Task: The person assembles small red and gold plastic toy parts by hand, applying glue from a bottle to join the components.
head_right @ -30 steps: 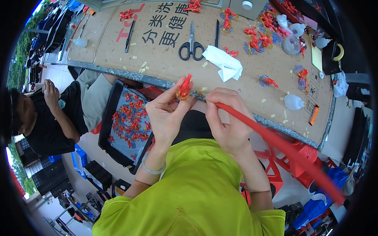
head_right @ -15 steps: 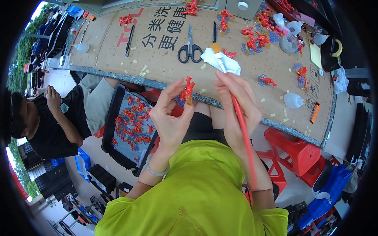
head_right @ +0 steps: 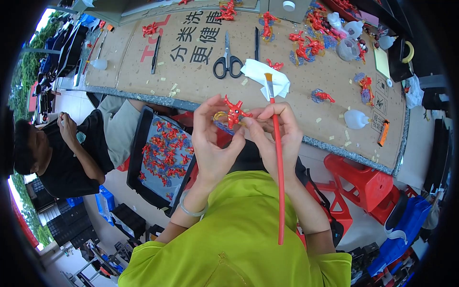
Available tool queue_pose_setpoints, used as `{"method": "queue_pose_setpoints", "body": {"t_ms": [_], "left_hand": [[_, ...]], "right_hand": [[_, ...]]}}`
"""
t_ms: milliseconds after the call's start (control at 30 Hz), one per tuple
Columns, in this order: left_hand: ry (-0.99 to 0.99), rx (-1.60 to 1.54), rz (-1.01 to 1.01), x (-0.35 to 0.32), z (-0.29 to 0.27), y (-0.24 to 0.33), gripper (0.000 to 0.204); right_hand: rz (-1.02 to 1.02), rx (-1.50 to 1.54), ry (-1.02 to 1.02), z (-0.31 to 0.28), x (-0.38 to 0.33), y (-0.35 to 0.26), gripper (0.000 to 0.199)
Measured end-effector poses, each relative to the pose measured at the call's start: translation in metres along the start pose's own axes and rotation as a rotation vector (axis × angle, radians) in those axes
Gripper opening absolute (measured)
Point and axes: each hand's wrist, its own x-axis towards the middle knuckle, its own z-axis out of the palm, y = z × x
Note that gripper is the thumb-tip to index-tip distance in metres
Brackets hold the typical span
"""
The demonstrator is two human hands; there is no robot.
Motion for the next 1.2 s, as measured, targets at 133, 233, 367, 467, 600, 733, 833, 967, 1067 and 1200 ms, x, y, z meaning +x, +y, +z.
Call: {"method": "queue_pose_setpoints", "body": {"t_ms": [133, 233, 367, 467, 600, 733, 833, 967, 1067, 1200], "left_hand": [[-0.176, -0.601, -0.387, 0.004, -0.008, 0.003, 0.058], [-0.202, -0.705, -0.511, 0.005, -0.013, 0.004, 0.055], [-0.219, -0.681, -0.487, 0.005, -0.014, 0.002, 0.055], [-0.225, -0.666, -0.474, 0.005, -0.014, 0.003, 0.054], [-0.246, -0.703, -0.499, 0.006, -0.015, 0.006, 0.055], [-0.252, -0.717, -0.521, 0.006, -0.014, 0.009, 0.055], [-0.231, -0.702, -0.501, 0.004, -0.013, 0.009, 0.056], [-0.171, -0.47, -0.295, -0.004, -0.007, 0.004, 0.055], [-0.118, -0.235, -0.172, -0.004, -0.003, 0.004, 0.053], [-0.07, -0.085, -0.044, -0.002, -0.006, 0.012, 0.052]], "right_hand": [[-0.165, -0.098, -0.018, -0.005, 0.006, 0.0, 0.021], [-0.215, -0.129, -0.052, -0.006, 0.007, -0.001, 0.021], [-0.244, -0.136, -0.07, -0.006, 0.007, 0.0, 0.022], [-0.223, -0.119, -0.064, -0.006, 0.007, -0.001, 0.022], [-0.181, -0.123, -0.053, -0.007, 0.008, -0.005, 0.021], [-0.149, -0.103, -0.046, -0.01, 0.008, -0.006, 0.019], [-0.134, -0.095, -0.051, -0.01, 0.009, -0.007, 0.018], [-0.082, -0.033, -0.067, -0.013, 0.012, -0.001, 0.016], [-0.073, -0.069, -0.082, -0.015, 0.015, 0.005, 0.016], [-0.09, -0.044, -0.093, -0.01, 0.015, -0.001, 0.016]]}}
